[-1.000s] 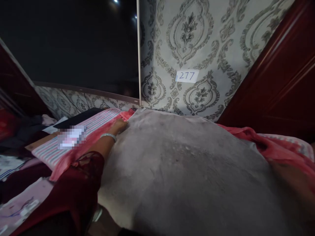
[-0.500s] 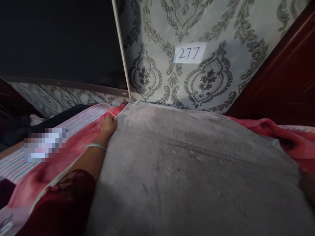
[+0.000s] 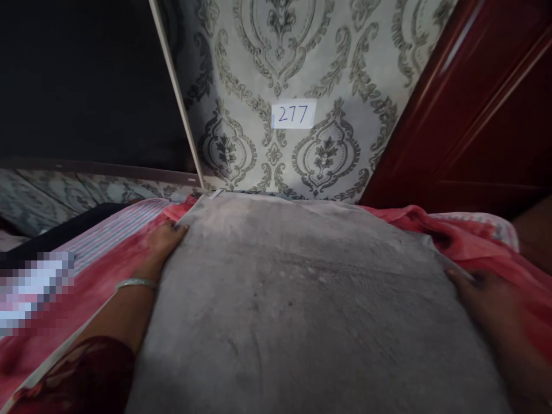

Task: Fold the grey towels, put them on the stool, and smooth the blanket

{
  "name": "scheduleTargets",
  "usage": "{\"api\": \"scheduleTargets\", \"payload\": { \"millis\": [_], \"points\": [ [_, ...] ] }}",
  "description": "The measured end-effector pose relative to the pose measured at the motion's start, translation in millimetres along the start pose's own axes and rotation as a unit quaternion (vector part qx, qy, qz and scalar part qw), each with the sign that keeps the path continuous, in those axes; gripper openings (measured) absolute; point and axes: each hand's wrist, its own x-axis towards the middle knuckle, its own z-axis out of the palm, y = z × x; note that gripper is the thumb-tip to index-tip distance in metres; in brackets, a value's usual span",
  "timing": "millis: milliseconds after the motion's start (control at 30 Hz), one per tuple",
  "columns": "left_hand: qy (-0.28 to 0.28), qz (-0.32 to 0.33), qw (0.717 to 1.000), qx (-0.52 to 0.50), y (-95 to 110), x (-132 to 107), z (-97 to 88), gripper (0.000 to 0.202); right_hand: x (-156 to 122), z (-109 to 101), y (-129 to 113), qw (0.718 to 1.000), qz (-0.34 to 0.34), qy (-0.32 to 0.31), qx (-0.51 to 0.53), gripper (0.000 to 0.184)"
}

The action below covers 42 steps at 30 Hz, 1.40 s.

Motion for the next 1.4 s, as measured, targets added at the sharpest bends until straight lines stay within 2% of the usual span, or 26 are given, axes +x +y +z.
{"api": "scheduleTargets", "payload": {
  "millis": [100, 133, 267, 333, 367, 433, 500, 567, 600, 667, 733, 800, 900, 1000, 1067, 1200, 1300, 1400],
  "points": [
    [-0.004, 0.007, 1.000, 0.006, 1.0, -0.2, -2.7, 0.050, -8.0, -5.6, -17.2, 0.996, 0.040, 0.066, 0.048, 0.063],
    [-0.002, 0.008, 1.000, 0.010, 1.4, -1.0, -3.4, 0.049, -9.5, -6.1, -20.6, 0.995, 0.046, 0.069, 0.055, 0.063],
    [-0.005, -0.004, 1.000, 0.018, 2.5, -5.7, -6.9, 0.053, -11.1, -4.5, -22.6, 0.996, 0.060, -0.033, 0.057, 0.055],
    [0.006, -0.017, 1.000, 0.018, 4.0, -7.0, -9.8, 0.052, -12.8, -4.6, -23.8, 0.997, 0.068, -0.028, 0.038, 0.053],
    [0.030, -0.007, 0.999, 0.020, 6.1, -7.5, -11.3, 0.051, -14.2, -5.0, -27.2, 0.998, 0.054, 0.004, 0.023, 0.052],
    [0.098, 0.067, 0.993, 0.023, 15.4, -9.7, -12.8, 0.052, -17.1, -5.7, -42.8, 0.996, -0.032, 0.084, -0.008, 0.049],
    [0.121, 0.200, 0.972, 0.016, 33.0, -16.7, -10.3, 0.053, -18.9, -4.8, -73.0, 0.977, -0.172, 0.127, -0.012, 0.044],
    [0.074, 0.333, 0.940, -0.009, 56.7, -30.4, -1.3, 0.052, -18.9, -1.4, -115.8, 0.954, -0.285, 0.091, 0.007, 0.042],
    [0.042, 0.390, 0.920, -0.024, 68.7, -39.1, 5.7, 0.053, -18.4, 1.4, -139.8, 0.948, -0.312, 0.059, 0.011, 0.043],
    [-0.009, 0.475, 0.879, -0.042, 88.4, -56.7, 22.9, 0.055, -16.5, 8.3, -186.9, 0.951, -0.308, -0.001, -0.011, 0.047],
    [-0.043, 0.509, 0.859, -0.037, 98.4, -69.5, 40.6, 0.056, -12.8, 16.0, -225.3, 0.953, -0.297, -0.036, -0.054, 0.049],
    [-0.052, 0.509, 0.859, -0.019, 99.2, -74.4, 53.6, 0.057, -6.1, 23.8, -249.8, 0.949, -0.292, -0.058, -0.105, 0.044],
    [-0.036, 0.486, 0.873, 0.018, 94.3, -71.3, 59.8, 0.058, 10.1, 37.6, -261.9, 0.946, -0.282, -0.063, -0.150, 0.043],
    [-0.018, 0.431, 0.900, 0.066, 91.4, -64.1, 55.1, 0.059, 24.4, 57.6, -255.5, 0.956, -0.258, -0.033, -0.138, 0.042],
    [-0.015, 0.365, 0.926, 0.096, 88.9, -57.4, 50.0, 0.061, 27.3, 74.2, -247.0, 0.965, -0.233, -0.026, -0.119, 0.037],
    [-0.055, 0.232, 0.964, 0.118, 74.9, -36.7, 40.3, 0.068, 25.0, 101.8, -231.1, 0.976, -0.201, -0.022, -0.078, 0.036],
    [-0.071, 0.201, 0.972, 0.100, 61.6, -22.1, 36.0, 0.072, 29.7, 109.9, -226.1, 0.978, -0.201, -0.024, -0.057, 0.035],
    [-0.087, 0.189, 0.974, 0.094, 54.3, -15.8, 32.9, 0.073, 32.8, 107.6, -227.0, 0.978, -0.202, -0.039, -0.037, 0.039]
  ]
}}
